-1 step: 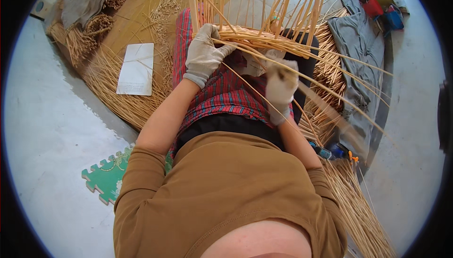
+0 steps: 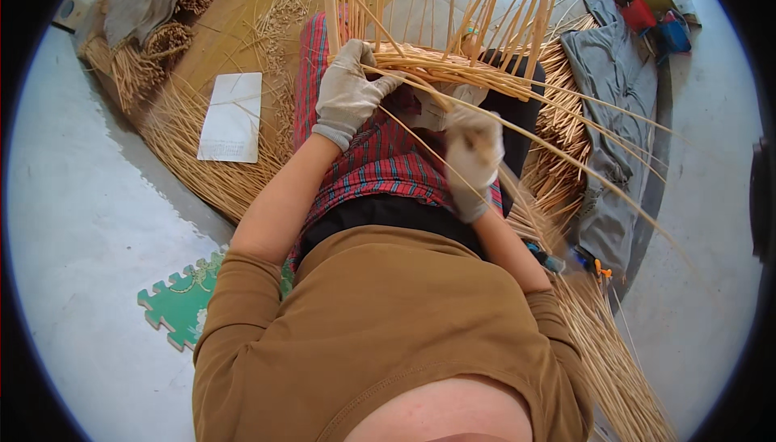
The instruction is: Weaving a large wicker basket or mat using long wooden strips.
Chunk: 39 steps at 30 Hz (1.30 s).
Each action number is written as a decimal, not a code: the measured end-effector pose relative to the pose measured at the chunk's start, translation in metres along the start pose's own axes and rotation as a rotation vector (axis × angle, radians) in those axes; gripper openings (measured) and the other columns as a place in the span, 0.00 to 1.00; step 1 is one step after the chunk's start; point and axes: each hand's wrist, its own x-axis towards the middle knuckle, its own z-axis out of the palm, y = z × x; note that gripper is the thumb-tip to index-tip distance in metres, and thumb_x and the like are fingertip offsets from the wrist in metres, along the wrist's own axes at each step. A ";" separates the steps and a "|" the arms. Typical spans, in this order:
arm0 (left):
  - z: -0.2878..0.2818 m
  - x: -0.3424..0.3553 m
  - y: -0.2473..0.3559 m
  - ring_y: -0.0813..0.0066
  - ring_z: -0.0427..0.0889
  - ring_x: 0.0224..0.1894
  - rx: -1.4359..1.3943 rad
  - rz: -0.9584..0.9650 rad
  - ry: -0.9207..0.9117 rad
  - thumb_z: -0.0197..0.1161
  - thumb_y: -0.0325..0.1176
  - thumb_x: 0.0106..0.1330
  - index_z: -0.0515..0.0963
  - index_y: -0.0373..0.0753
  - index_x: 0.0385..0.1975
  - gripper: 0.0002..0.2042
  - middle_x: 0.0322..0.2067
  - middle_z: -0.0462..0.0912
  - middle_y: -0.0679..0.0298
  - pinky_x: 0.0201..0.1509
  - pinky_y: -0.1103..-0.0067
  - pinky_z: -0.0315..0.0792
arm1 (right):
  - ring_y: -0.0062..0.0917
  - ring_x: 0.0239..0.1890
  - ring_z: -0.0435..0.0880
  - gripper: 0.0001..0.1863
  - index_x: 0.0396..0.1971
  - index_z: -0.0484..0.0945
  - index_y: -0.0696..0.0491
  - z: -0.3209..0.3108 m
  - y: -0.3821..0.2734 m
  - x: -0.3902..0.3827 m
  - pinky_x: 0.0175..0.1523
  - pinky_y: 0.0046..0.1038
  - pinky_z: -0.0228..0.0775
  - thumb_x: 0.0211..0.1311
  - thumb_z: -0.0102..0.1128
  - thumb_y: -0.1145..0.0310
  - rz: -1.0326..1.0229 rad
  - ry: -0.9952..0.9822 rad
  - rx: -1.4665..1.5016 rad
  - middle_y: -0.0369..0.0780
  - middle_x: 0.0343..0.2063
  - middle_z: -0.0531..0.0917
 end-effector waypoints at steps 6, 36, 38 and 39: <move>-0.002 -0.001 0.011 0.71 0.81 0.41 -0.017 0.047 0.005 0.80 0.30 0.52 0.73 0.34 0.43 0.23 0.38 0.81 0.59 0.48 0.75 0.76 | 0.41 0.54 0.83 0.11 0.41 0.81 0.52 -0.016 -0.014 -0.001 0.56 0.36 0.79 0.59 0.61 0.81 -0.315 -0.512 -0.376 0.45 0.46 0.82; -0.024 -0.090 0.027 0.52 0.71 0.68 -1.905 -0.453 -0.136 0.50 0.22 0.71 0.65 0.37 0.68 0.24 0.59 0.78 0.52 0.75 0.58 0.62 | 0.27 0.36 0.87 0.13 0.41 0.76 0.62 0.005 -0.067 0.040 0.44 0.28 0.83 0.76 0.52 0.65 0.783 -0.414 0.195 0.44 0.32 0.86; -0.027 -0.090 0.036 0.54 0.75 0.64 -1.887 -0.496 -0.171 0.50 0.27 0.73 0.66 0.37 0.68 0.22 0.56 0.79 0.55 0.78 0.57 0.56 | 0.37 0.46 0.87 0.14 0.44 0.74 0.61 -0.013 -0.057 0.012 0.51 0.38 0.83 0.77 0.51 0.63 0.865 -0.382 0.463 0.49 0.42 0.85; -0.029 -0.089 0.036 0.58 0.74 0.57 -1.833 -0.551 -0.179 0.49 0.29 0.75 0.67 0.36 0.67 0.21 0.49 0.76 0.58 0.76 0.58 0.59 | 0.35 0.44 0.87 0.12 0.45 0.75 0.60 -0.020 -0.052 0.001 0.50 0.36 0.82 0.76 0.52 0.64 0.959 -0.297 0.578 0.48 0.42 0.85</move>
